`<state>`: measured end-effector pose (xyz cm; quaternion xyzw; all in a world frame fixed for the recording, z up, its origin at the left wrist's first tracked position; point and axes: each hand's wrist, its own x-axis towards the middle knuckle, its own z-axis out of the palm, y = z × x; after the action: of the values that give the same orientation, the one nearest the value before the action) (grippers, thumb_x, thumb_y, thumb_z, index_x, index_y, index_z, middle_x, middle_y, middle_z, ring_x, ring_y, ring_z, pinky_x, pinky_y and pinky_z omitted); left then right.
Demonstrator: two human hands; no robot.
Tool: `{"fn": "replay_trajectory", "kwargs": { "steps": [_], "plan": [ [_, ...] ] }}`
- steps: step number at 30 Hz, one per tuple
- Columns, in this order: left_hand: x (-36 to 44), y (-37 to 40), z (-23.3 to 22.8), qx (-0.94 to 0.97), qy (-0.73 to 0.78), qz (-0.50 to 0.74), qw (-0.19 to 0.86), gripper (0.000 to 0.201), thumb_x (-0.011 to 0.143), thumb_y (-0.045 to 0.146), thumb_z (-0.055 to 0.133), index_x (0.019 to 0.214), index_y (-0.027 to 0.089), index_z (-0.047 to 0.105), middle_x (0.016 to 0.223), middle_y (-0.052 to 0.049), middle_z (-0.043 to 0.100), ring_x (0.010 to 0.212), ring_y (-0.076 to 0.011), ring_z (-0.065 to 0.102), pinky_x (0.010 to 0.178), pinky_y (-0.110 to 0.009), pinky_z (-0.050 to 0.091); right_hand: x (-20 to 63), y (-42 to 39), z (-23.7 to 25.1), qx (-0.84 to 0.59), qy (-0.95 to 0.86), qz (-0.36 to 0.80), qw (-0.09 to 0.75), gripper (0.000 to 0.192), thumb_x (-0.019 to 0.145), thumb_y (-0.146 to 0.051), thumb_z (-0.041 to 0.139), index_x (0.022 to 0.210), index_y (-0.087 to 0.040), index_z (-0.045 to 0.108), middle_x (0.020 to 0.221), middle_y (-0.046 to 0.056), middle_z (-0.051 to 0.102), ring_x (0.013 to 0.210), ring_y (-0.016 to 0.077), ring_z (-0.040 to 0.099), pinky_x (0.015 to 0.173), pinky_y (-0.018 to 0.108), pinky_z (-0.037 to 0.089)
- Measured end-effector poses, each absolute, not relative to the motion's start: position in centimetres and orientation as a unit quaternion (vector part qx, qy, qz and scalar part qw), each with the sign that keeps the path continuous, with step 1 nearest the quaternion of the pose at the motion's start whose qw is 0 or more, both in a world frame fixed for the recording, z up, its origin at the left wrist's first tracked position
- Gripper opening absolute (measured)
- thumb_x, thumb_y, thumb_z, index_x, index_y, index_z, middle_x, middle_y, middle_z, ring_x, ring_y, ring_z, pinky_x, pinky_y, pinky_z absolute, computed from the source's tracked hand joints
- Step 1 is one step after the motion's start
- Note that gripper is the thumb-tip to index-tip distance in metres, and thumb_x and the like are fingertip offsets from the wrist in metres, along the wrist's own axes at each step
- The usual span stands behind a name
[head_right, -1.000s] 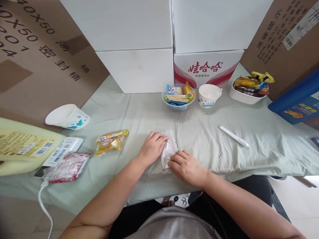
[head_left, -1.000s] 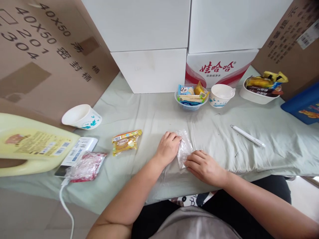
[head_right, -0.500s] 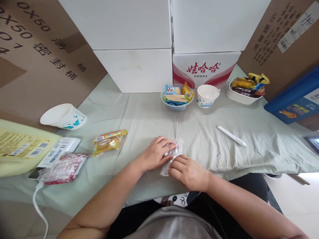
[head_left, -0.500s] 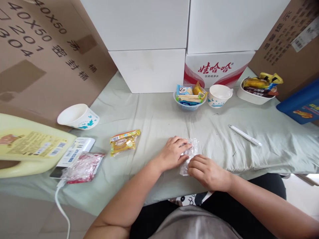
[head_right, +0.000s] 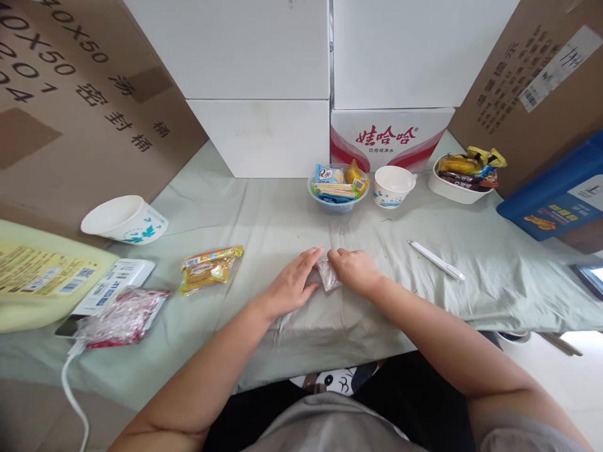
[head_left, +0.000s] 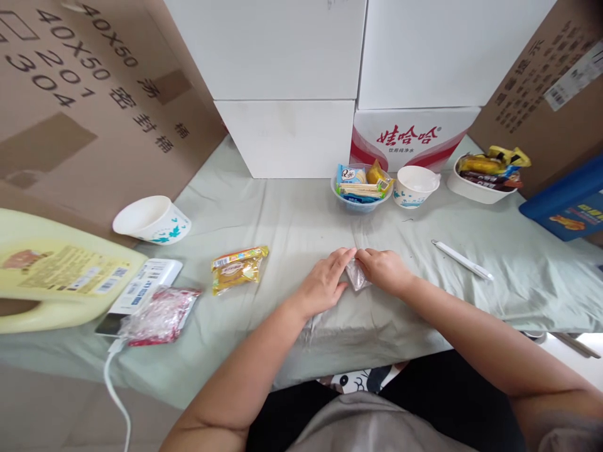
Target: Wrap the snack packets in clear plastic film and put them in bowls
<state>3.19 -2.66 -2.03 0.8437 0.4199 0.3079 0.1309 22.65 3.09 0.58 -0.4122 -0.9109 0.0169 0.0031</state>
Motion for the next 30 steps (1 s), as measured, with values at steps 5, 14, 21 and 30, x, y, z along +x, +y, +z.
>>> {"fn": "replay_trajectory", "kwargs": {
  "steps": [5, 14, 21, 30],
  "plan": [
    [3.3, -2.8, -1.4, 0.842, 0.434, 0.296, 0.127, 0.054, 0.084, 0.010, 0.055, 0.136, 0.022, 0.044, 0.139, -0.014, 0.048, 0.126, -0.0270, 0.051, 0.101, -0.046, 0.049, 21.6, 2.9, 0.0, -0.445, -0.895, 0.008, -0.024, 0.032, 0.101, -0.027, 0.030, 0.105, -0.014, 0.059, 0.089, 0.012, 0.069, 0.069, 0.0197, 0.065, 0.052, 0.029, 0.027],
    [3.9, -2.8, -1.5, 0.843, 0.470, 0.250, 0.078, 0.010, 0.090, 0.020, 0.059, 0.092, 0.019, 0.069, 0.108, -0.006, 0.069, 0.101, -0.0220, 0.055, 0.091, -0.040, 0.049, 23.8, 4.8, 0.6, -0.529, -0.848, -0.019, -0.008, 0.031, 0.100, -0.032, 0.036, 0.104, -0.014, 0.060, 0.093, 0.015, 0.067, 0.079, 0.0260, 0.065, 0.062, 0.032, 0.041],
    [3.7, -2.7, -1.7, 0.850, 0.453, 0.255, 0.083, 0.008, 0.087, 0.017, 0.062, 0.093, 0.018, 0.067, 0.109, -0.007, 0.068, 0.102, -0.0228, 0.056, 0.092, -0.042, 0.050, 25.4, 3.6, 0.7, -0.310, -0.938, 0.026, 0.154, 0.021, 0.091, -0.024, 0.056, 0.109, -0.018, 0.065, 0.113, 0.011, 0.064, 0.106, 0.0244, 0.055, 0.093, 0.039, 0.047],
    [3.1, -2.4, -2.1, 0.818, 0.478, 0.306, 0.091, 0.018, 0.085, 0.012, 0.057, 0.101, 0.018, 0.062, 0.113, -0.010, 0.062, 0.104, -0.0236, 0.058, 0.091, -0.043, 0.052, 29.4, 10.3, 4.4, -0.391, -0.896, 0.000, 0.209, 0.028, 0.091, -0.014, 0.043, 0.100, -0.017, 0.069, 0.100, 0.012, 0.065, 0.098, 0.0239, 0.059, 0.089, 0.038, 0.049]
  ]
}}
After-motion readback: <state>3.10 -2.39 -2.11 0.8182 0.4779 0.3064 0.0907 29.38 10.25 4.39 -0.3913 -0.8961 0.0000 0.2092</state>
